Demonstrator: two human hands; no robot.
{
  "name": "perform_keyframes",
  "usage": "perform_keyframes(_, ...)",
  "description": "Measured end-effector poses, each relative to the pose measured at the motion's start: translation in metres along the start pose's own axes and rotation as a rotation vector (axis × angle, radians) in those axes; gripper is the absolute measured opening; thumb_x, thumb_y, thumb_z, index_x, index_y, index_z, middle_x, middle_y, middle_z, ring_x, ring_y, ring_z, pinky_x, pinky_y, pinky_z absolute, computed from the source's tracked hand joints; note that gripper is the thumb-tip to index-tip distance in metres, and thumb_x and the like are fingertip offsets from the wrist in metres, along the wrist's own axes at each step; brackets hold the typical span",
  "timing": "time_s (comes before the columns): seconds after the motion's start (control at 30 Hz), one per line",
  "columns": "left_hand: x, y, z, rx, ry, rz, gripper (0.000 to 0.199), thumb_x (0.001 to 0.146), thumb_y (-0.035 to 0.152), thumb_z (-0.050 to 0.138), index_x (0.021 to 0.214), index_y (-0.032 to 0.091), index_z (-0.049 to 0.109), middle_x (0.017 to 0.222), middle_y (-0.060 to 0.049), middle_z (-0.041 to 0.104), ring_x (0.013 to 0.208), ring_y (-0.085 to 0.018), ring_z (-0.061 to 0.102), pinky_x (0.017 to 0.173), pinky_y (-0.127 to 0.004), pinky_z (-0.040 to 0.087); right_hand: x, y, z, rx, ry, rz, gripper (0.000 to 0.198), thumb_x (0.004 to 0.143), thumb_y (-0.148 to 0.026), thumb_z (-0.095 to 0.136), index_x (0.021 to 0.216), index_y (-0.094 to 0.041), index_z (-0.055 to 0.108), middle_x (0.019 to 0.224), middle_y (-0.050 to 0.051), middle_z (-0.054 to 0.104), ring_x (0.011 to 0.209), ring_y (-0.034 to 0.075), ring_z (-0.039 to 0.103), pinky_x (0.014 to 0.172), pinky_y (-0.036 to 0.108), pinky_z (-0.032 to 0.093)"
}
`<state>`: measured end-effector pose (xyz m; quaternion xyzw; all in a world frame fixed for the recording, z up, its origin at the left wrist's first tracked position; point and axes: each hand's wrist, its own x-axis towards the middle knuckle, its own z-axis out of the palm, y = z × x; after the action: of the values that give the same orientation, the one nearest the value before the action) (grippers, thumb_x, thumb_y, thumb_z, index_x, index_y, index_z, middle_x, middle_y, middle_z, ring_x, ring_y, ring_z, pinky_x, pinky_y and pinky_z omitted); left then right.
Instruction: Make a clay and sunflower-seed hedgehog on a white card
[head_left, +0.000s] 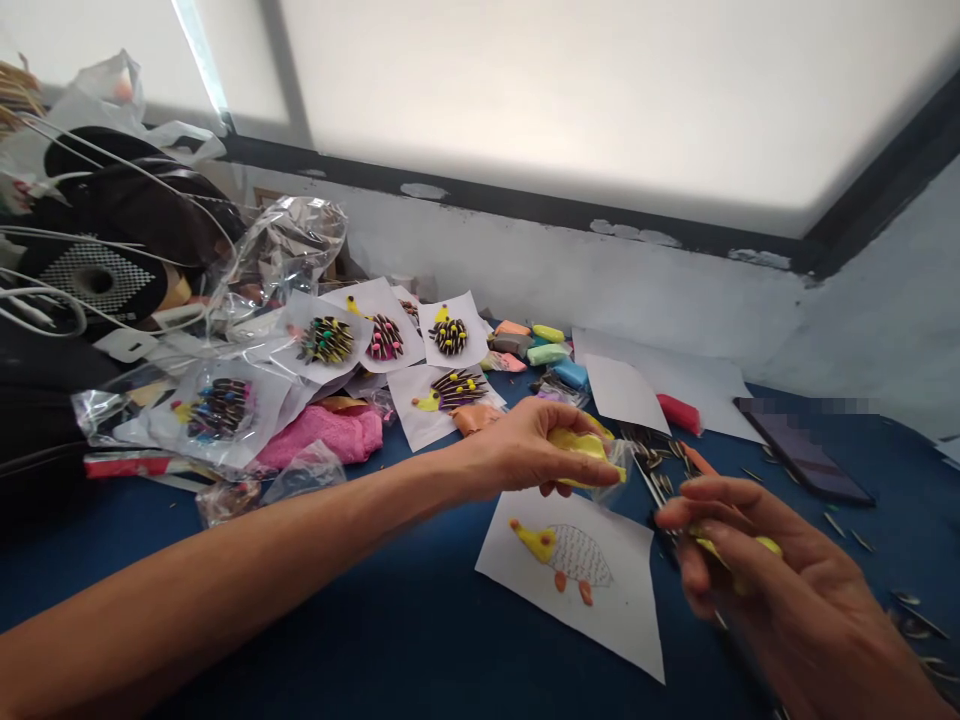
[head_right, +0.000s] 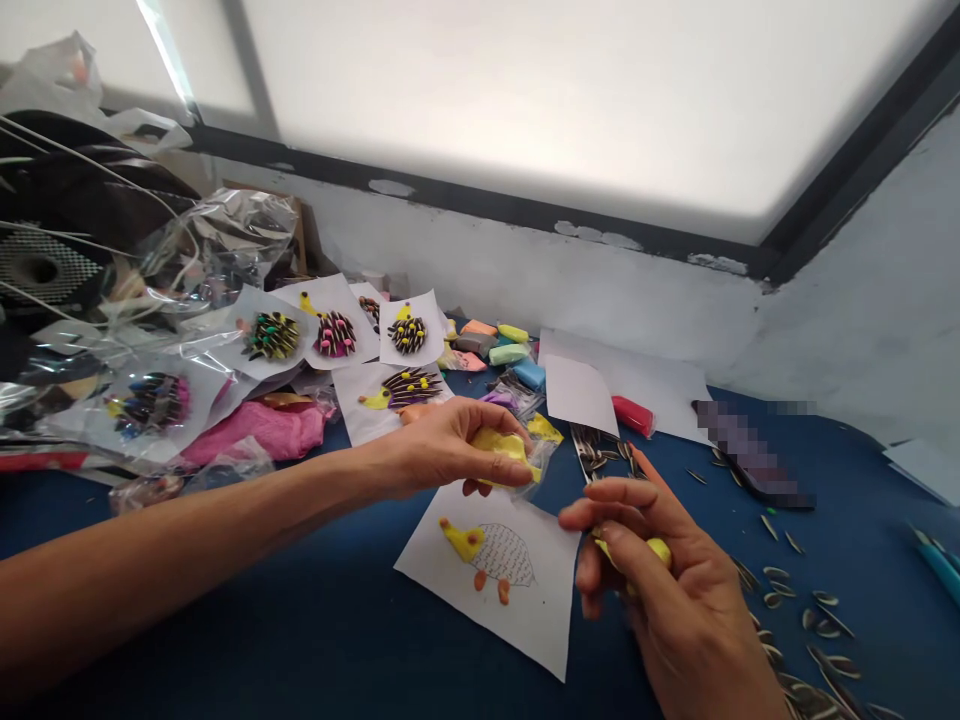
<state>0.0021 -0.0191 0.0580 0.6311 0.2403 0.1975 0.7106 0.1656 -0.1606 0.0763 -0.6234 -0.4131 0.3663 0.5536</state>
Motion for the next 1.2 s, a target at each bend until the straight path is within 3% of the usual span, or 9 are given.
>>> perform_keyframes(0.1, -0.002, 0.005, 0.0, -0.015, 0.018, 0.014, 0.03, 0.07, 0.029, 0.083, 0.082, 0.012, 0.06, 0.064, 0.001, 0.061, 0.054, -0.009, 0.057, 0.052, -0.023, 0.044, -0.001, 0.002, 0.003, -0.014, -0.005, 0.025, 0.027, 0.066, -0.05, 0.079, 0.072, -0.025, 0.069, 0.058, -0.001, 0.058, 0.04, 0.01, 0.048, 0.037, 0.023, 0.043)
perform_keyframes(0.27, -0.003, 0.006, 0.004, -0.042, -0.003, -0.011, 0.033, 0.067, 0.027, 0.085, 0.076, 0.013, 0.057, 0.062, 0.002, 0.062, 0.052, -0.008, 0.057, 0.05, -0.022, 0.044, -0.004, 0.009, 0.002, -0.144, -0.061, 0.126, 0.04, 0.075, -0.063, 0.067, 0.083, -0.023, 0.064, 0.057, -0.004, 0.046, 0.044, 0.009, 0.042, 0.038, 0.022, 0.039)
perform_keyframes(0.4, -0.004, 0.0, 0.011, -0.081, -0.131, -0.021, 0.033, 0.067, 0.021, 0.085, 0.084, 0.013, 0.057, 0.067, 0.003, 0.063, 0.057, -0.008, 0.059, 0.053, -0.021, 0.049, -0.004, 0.011, 0.002, -0.331, -0.05, 0.136, 0.051, 0.075, -0.072, 0.06, 0.088, -0.023, 0.064, 0.049, -0.006, 0.043, 0.041, 0.009, 0.037, 0.039, 0.022, 0.034)
perform_keyframes(0.57, -0.007, -0.001, 0.015, -0.016, -0.267, -0.029, 0.015, 0.082, 0.011, 0.071, 0.093, 0.012, 0.061, 0.077, 0.0, 0.066, 0.064, -0.006, 0.063, 0.063, -0.02, 0.052, 0.001, 0.013, 0.002, -0.535, -0.061, 0.102, 0.047, 0.065, -0.07, 0.068, 0.067, -0.023, 0.062, 0.041, -0.006, 0.039, 0.037, 0.008, 0.03, 0.035, 0.021, 0.019)
perform_keyframes(0.7, -0.005, -0.001, 0.011, -0.024, -0.293, 0.011, 0.012, 0.089, 0.013, 0.064, 0.1, 0.011, 0.065, 0.083, -0.003, 0.068, 0.069, -0.008, 0.066, 0.065, -0.022, 0.054, 0.001, 0.016, 0.0, -0.464, -0.067, 0.09, 0.045, 0.068, -0.068, 0.067, 0.076, -0.024, 0.064, 0.04, -0.007, 0.039, 0.039, 0.007, 0.029, 0.038, 0.02, 0.022)
perform_keyframes(0.9, 0.0, -0.001, 0.004, -0.099, -0.206, 0.006, 0.018, 0.077, 0.015, 0.076, 0.087, 0.01, 0.062, 0.072, -0.001, 0.067, 0.057, -0.01, 0.065, 0.056, -0.023, 0.054, -0.001, 0.014, 0.001, -0.346, -0.019, 0.056, 0.05, 0.068, -0.071, 0.067, 0.059, -0.023, 0.056, 0.041, -0.006, 0.041, 0.039, 0.007, 0.034, 0.038, 0.02, 0.028)
perform_keyframes(1.0, -0.001, 0.003, 0.001, -0.079, -0.225, 0.0, 0.025, 0.074, 0.021, 0.081, 0.087, 0.01, 0.062, 0.072, -0.002, 0.068, 0.057, -0.011, 0.066, 0.058, -0.024, 0.055, -0.001, 0.014, 0.001, -0.3, -0.003, 0.045, 0.047, 0.07, -0.065, 0.071, 0.056, -0.024, 0.052, 0.041, -0.005, 0.04, 0.041, 0.009, 0.038, 0.039, 0.021, 0.031)
perform_keyframes(1.1, -0.003, 0.006, -0.001, -0.061, -0.278, -0.002, 0.027, 0.077, 0.028, 0.079, 0.091, 0.01, 0.064, 0.075, -0.003, 0.069, 0.061, -0.011, 0.067, 0.062, -0.025, 0.056, -0.002, 0.015, -0.001, -0.282, 0.003, 0.051, 0.045, 0.072, -0.06, 0.072, 0.057, -0.023, 0.052, 0.043, -0.006, 0.04, 0.042, 0.008, 0.035, 0.04, 0.021, 0.03)
perform_keyframes(1.2, -0.002, 0.007, -0.002, -0.027, -0.238, 0.021, 0.017, 0.083, 0.024, 0.073, 0.089, 0.01, 0.065, 0.074, -0.002, 0.067, 0.058, -0.009, 0.064, 0.061, -0.025, 0.054, -0.005, 0.016, -0.002, -0.277, -0.028, 0.064, 0.043, 0.075, -0.058, 0.071, 0.06, -0.023, 0.05, 0.045, -0.007, 0.039, 0.043, 0.008, 0.033, 0.041, 0.021, 0.03)
